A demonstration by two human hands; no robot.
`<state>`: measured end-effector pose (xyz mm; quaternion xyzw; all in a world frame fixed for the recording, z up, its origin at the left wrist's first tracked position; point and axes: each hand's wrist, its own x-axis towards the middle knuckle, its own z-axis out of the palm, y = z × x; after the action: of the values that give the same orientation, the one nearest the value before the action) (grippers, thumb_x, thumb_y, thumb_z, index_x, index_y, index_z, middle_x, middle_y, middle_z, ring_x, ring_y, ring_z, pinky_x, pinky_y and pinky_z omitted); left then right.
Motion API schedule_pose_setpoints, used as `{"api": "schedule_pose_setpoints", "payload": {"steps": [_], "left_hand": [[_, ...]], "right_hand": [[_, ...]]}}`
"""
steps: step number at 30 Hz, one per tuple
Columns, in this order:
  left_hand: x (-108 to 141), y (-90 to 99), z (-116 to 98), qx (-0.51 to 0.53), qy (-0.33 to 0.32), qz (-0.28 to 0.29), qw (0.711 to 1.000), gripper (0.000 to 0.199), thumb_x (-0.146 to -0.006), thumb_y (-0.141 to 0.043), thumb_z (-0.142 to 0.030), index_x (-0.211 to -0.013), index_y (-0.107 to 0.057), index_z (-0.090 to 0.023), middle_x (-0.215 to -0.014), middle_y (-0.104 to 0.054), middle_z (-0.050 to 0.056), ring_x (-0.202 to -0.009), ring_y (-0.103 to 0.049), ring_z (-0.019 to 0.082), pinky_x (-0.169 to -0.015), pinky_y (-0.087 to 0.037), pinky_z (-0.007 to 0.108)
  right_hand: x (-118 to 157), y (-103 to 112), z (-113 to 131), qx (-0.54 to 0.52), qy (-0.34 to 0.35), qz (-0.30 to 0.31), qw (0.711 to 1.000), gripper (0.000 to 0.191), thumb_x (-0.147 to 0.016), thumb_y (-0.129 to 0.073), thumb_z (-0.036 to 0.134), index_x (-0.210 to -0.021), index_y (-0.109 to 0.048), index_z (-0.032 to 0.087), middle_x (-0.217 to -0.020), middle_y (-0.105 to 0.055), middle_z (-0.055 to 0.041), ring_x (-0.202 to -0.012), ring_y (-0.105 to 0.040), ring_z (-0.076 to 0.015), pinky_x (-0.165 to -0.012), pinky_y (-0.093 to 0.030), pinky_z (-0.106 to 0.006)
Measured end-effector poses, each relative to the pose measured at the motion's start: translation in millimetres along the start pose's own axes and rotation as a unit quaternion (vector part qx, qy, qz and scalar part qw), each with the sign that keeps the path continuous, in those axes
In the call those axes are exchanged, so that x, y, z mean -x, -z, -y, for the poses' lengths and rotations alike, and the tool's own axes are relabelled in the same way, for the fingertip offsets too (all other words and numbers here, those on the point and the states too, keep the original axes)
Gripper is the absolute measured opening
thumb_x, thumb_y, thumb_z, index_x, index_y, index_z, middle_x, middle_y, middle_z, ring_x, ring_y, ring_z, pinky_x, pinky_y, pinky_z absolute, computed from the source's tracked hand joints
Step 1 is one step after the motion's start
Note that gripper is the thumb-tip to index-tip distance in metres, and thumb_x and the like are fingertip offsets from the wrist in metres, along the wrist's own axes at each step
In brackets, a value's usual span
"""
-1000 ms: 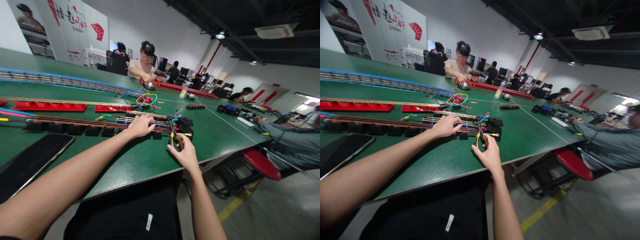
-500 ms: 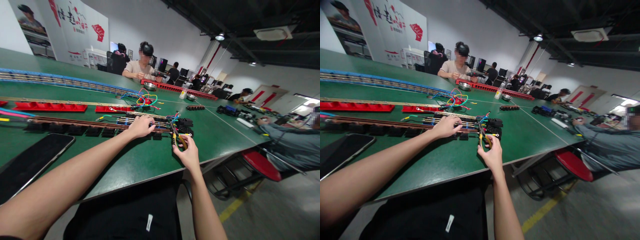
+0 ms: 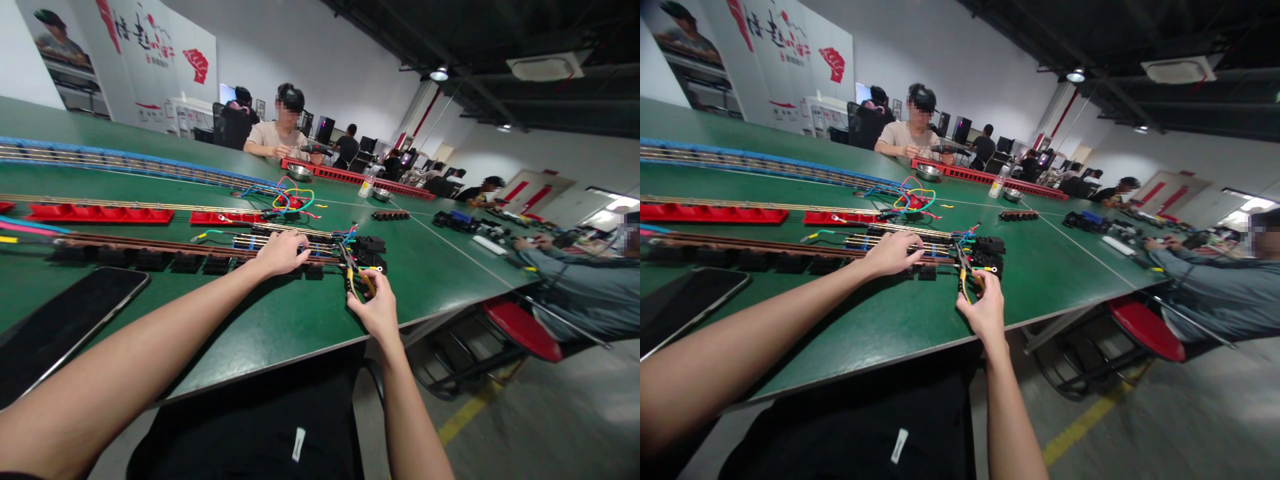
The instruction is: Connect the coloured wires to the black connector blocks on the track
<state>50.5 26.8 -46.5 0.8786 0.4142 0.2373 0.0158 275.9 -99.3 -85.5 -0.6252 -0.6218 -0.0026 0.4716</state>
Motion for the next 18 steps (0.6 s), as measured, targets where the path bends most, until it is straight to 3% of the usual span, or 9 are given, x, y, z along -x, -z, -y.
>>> {"api": "schedule_pose_setpoints", "payload": {"steps": [8,18], "left_hand": [[-0.4,1.6,-0.6,-0.002,-0.001,0.0,1.0,0.026,-0.091,-0.045,-0.037,-0.1,-0.064,-0.021,-0.117,-0.064,0.01,-0.107,-0.058,0.029,-0.088,-0.043,0.046],[0.1,0.4,-0.6,-0.005,-0.001,-0.003,1.0,0.027,-0.091,-0.045,-0.038,-0.1,-0.064,-0.021,-0.118,-0.064,0.009,-0.107,-0.058,0.029,-0.088,-0.043,0.044]], "right_hand": [[0.3,0.9,2.2,0.039,0.033,-0.011,0.999,0.042,-0.062,-0.066,0.02,-0.103,-0.056,0.02,-0.107,-0.06,-0.0078,-0.089,-0.061,-0.0224,-0.065,-0.051,-0.032],[1.0,-1.8,-1.0,0.058,0.051,-0.019,0.997,0.04,-0.06,-0.063,0.015,-0.099,-0.054,0.022,-0.11,-0.058,-0.008,-0.097,-0.06,-0.0247,-0.077,-0.053,-0.038]]}}
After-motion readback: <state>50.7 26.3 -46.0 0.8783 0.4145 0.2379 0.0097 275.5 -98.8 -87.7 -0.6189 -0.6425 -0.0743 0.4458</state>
